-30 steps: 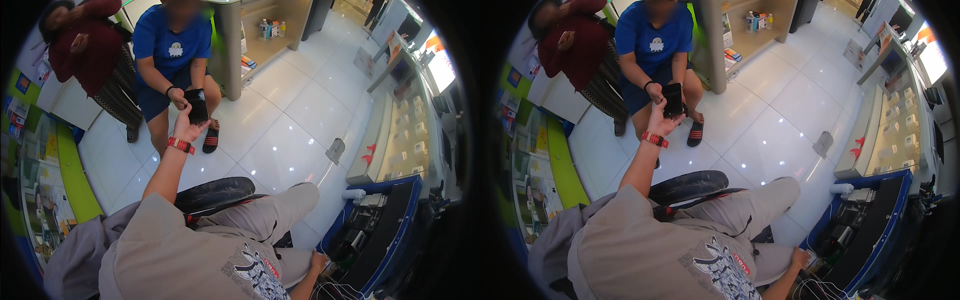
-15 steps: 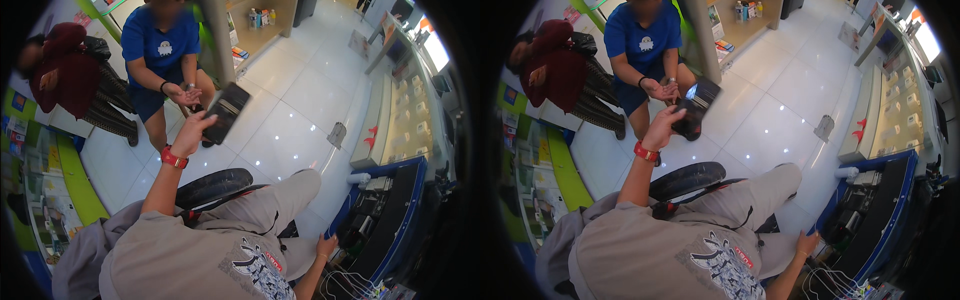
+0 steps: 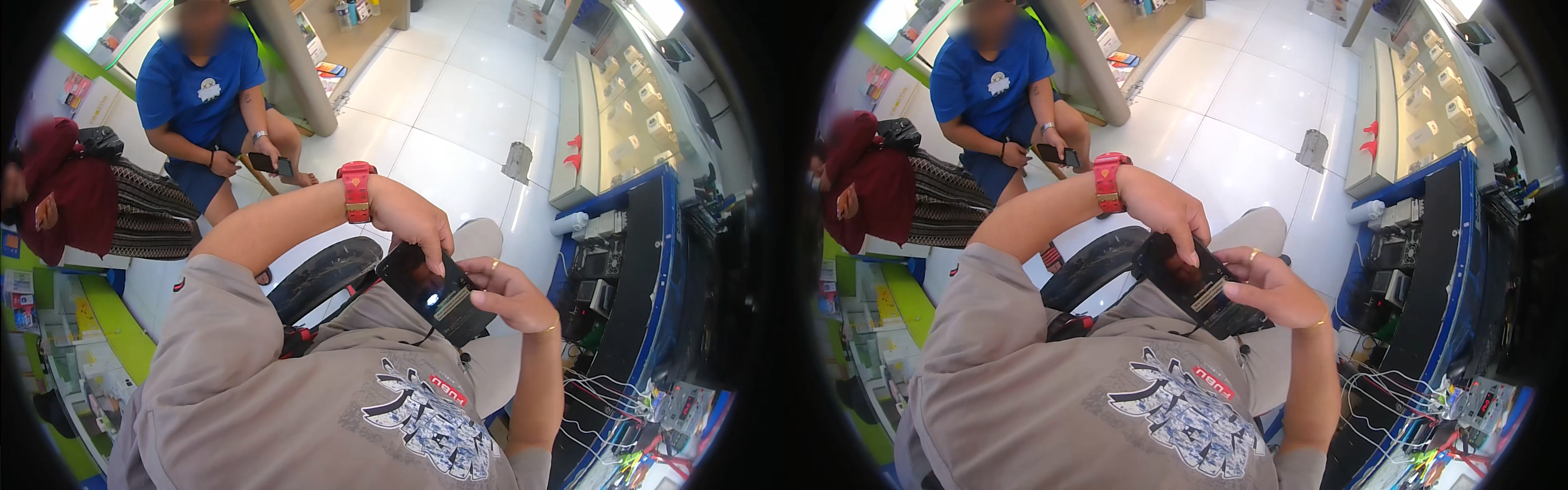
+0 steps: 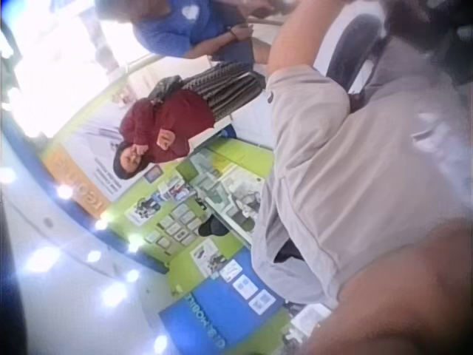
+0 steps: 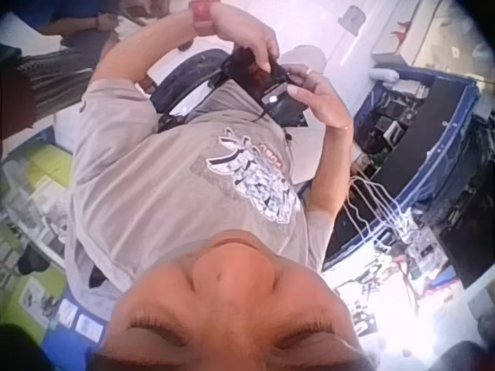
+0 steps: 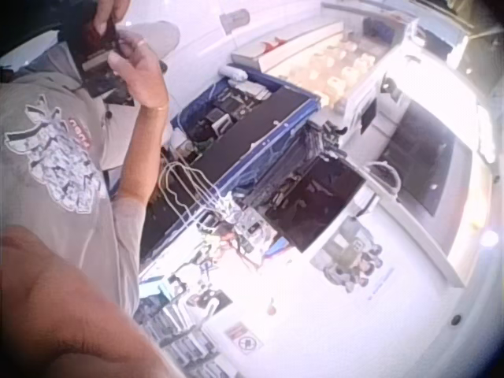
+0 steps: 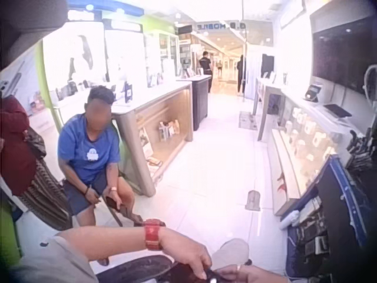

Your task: The person holds a disassembled mobile phone and uses a thin metal tool to scrape and clean the internal edges of the device's housing on a workbench.

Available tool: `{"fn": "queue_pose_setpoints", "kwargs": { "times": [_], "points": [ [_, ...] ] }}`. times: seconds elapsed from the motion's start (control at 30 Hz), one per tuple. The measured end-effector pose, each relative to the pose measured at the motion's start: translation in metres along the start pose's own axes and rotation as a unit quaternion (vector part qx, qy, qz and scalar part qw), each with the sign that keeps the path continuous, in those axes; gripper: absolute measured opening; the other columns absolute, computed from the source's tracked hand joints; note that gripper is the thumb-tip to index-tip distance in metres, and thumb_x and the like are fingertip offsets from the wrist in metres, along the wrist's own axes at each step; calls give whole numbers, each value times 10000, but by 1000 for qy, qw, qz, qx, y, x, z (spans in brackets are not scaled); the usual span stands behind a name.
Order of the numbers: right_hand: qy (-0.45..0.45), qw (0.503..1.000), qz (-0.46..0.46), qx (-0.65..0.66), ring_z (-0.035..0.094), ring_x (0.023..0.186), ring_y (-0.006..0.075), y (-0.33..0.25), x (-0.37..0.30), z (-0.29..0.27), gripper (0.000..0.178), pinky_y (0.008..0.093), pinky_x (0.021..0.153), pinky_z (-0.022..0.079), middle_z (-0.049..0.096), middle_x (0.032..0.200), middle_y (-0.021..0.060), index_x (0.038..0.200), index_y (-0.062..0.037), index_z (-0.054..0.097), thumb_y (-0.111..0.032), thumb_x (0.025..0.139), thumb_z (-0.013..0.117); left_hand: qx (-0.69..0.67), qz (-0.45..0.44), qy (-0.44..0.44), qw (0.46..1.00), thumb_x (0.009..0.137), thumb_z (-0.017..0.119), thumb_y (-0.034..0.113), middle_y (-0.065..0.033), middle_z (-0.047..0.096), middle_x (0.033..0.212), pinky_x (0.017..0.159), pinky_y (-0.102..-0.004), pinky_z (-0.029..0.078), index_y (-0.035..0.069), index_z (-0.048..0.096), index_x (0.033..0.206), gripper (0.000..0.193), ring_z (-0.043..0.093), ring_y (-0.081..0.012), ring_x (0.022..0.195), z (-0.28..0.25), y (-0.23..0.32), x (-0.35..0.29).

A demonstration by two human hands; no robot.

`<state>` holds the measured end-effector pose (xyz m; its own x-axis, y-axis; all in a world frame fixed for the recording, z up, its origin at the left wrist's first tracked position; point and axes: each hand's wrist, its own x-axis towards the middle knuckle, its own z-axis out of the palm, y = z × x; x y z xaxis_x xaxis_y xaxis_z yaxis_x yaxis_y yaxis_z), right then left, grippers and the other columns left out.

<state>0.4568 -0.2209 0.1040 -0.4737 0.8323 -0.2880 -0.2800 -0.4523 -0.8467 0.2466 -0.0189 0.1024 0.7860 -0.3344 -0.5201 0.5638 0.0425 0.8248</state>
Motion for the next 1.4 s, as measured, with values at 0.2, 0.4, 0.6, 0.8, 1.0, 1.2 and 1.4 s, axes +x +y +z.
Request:
{"fn": "queue_pose_setpoints", "kwargs": {
  "times": [0.2, 0.4, 0.6, 0.8, 1.0, 1.2, 1.4],
  "points": [
    [109, 990, -68, 56, 667, 1171, 134, 40, -2, 7, 377, 306, 1038, 531, 695, 1324, 97, 1431, 52, 575, -36, 1069, 630, 129, -70, 52, 988, 1135, 476, 561, -5, 746, 918, 684, -238, 526, 36, 750, 1061, 597, 695, -68, 817, -7, 34, 0],
    [148, 973, -137, 109, 654, 1199, 129, 56, 4, 17, 357, 299, 1048, 522, 695, 1322, 84, 1427, 45, 578, -13, 1076, 604, -33, 9, 123, 992, 981, 37, 890, -37, 741, 1006, 728, -219, 560, 47, 716, 1196, 1104, 699, -84, 847, -14, 18, -8],
    [169, 962, -175, 124, 643, 1223, 138, 50, 4, 23, 340, 306, 1074, 505, 686, 1333, 96, 1420, 42, 562, -18, 1086, 586, -185, 120, 197, 955, 871, 48, 977, -124, 766, 1148, 971, -358, 574, -42, 685, 1274, 1267, 717, -203, 1065, 3, 5, -8],
    [196, 959, -186, 89, 673, 1217, 168, 54, 7, 24, 369, 329, 1055, 548, 693, 1346, 143, 1429, 62, 552, -17, 1070, 578, -200, 138, 178, 954, 859, 51, 987, -159, 758, 1254, 1042, -385, 563, -47, 656, 1373, 1303, 717, -238, 1151, -3, -20, -13],
    [191, 958, -189, 105, 645, 1227, 142, 54, 9, 24, 349, 311, 1073, 513, 684, 1341, 110, 1429, 50, 555, -17, 1087, 573, -198, 135, 219, 946, 843, 54, 999, -142, 756, 1246, 919, -378, 597, -28, 635, 1422, 1314, 732, -217, 1105, 6, -17, -15],
    [197, 955, -196, 106, 636, 1230, 133, 53, 9, 24, 340, 305, 1080, 502, 684, 1336, 101, 1431, 48, 553, -15, 1096, 565, -197, 152, 270, 930, 816, 43, 1017, -119, 749, 1241, 723, -367, 674, -3, 611, 1459, 1333, 759, -205, 1065, 21, -12, -14],
    [198, 952, -206, 112, 641, 1224, 133, 57, 11, 23, 341, 304, 1078, 509, 682, 1342, 104, 1431, 48, 553, -11, 1096, 563, -250, 206, 299, 898, 838, 50, 1000, -124, 728, 1328, 920, -409, 614, -9, 570, 1513, 1320, 713, -225, 1203, 31, -31, -5]
  ]
}}
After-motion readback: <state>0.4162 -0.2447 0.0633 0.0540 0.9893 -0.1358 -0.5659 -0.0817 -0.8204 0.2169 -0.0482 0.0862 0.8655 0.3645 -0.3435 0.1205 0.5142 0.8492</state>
